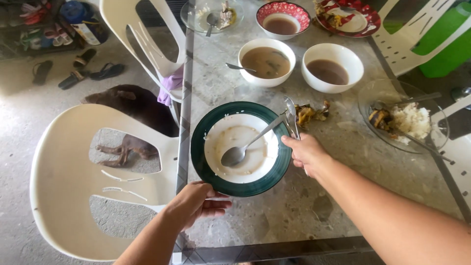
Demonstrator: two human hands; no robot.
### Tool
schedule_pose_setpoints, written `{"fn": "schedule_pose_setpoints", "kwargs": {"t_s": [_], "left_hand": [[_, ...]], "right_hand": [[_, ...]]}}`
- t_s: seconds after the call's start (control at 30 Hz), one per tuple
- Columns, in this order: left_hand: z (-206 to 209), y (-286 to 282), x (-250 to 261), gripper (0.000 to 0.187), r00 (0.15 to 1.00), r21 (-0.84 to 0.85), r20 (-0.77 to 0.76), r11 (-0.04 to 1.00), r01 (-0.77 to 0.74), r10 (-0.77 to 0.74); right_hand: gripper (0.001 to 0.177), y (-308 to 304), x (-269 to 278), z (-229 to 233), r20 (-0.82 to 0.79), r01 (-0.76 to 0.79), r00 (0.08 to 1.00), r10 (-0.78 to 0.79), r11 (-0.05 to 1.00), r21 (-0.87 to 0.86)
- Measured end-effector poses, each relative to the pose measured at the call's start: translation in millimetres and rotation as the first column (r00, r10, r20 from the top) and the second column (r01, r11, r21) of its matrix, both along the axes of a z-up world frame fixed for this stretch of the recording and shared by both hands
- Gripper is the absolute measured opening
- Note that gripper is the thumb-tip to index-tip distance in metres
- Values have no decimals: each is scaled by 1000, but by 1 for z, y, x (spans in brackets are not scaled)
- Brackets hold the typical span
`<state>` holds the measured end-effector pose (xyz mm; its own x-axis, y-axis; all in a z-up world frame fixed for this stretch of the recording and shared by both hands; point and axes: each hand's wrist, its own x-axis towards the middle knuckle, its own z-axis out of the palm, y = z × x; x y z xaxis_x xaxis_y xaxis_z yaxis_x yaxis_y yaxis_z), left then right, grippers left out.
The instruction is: Clear leftover food and dirty dishes from the dining table.
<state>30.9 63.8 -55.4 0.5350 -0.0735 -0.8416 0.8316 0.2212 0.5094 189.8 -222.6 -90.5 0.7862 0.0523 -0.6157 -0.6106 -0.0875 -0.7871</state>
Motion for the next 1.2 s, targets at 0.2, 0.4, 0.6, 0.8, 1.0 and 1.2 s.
{"fn": "schedule_pose_setpoints", "kwargs": {"t_s": [0.2, 0.4, 0.6, 0.8, 1.0, 1.2], "left_hand": [[8, 1, 0, 32, 999, 63, -13, 997, 32, -31], [32, 26, 22, 45, 922, 221, -251, 910, 351, -295], [59, 42, 91, 32, 993, 434, 117, 901, -21, -34], [52, 37, 149, 23, 981, 523, 165, 852, 3, -105], [49, 29, 194, 24, 969, 503, 239, 862, -67, -64], [55, 24, 206, 25, 953, 479, 295, 873, -91, -63]], "right_hand": [[30, -8, -1, -18, 296, -105, 916, 270, 874, -475], [28, 14, -32, 53, 560, 130, 676, 480, 670, -731], [26, 23, -62, 71, 299, -312, 496, 815, 488, -815], [25, 25, -49, 80, 253, -356, 376, 891, 391, -849], [27, 19, -35, 79, 146, -450, 236, 961, 241, -860], [27, 40, -3, 119, 90, -457, 275, 957, 213, -863]]}}
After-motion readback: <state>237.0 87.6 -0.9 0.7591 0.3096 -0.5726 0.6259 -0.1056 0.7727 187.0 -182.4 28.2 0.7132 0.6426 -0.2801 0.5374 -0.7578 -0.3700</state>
